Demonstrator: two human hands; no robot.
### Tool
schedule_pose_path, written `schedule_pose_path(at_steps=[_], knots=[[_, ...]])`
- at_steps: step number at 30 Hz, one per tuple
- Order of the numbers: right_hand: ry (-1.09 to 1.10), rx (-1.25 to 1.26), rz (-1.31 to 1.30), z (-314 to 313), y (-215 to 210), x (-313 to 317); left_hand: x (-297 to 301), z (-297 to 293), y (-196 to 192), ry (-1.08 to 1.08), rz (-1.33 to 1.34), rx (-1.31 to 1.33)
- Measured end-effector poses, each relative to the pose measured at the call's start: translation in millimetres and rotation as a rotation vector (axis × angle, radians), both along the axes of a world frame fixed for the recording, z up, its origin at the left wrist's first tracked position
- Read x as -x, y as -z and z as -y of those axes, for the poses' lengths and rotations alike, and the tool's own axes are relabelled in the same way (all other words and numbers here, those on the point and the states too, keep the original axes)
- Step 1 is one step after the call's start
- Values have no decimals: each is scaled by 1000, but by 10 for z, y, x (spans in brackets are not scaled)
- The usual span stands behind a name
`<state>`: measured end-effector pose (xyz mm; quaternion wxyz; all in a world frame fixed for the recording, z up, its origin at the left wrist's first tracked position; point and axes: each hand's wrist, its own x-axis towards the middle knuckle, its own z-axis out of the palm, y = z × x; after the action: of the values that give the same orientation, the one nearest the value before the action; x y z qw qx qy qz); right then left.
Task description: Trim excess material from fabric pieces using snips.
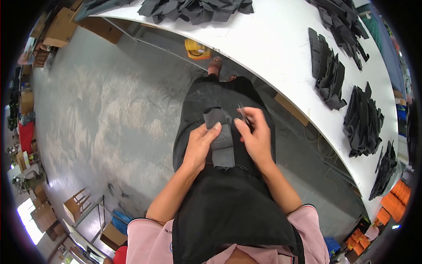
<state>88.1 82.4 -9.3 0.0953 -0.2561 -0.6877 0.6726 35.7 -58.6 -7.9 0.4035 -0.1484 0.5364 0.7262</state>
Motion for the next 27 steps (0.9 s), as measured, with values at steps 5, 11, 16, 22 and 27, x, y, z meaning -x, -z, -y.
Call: schedule_pose_path(at_steps=[5,11,16,22,27], knots=[[-130,-254,73,-63,-273,-359,141,64,-19,-21,0,-2],[-272,-638,-33,-43,-385,-252,111,49,-80,-31,-129,40],[-368,-927,-87,-66,-420,-234,92,79,-67,-4,-213,70],[-237,-680,-83,-17,-374,-291,83,66,-75,-14,-183,88],[-310,-739,-92,-70,-374,-256,122,81,-84,16,-129,49]])
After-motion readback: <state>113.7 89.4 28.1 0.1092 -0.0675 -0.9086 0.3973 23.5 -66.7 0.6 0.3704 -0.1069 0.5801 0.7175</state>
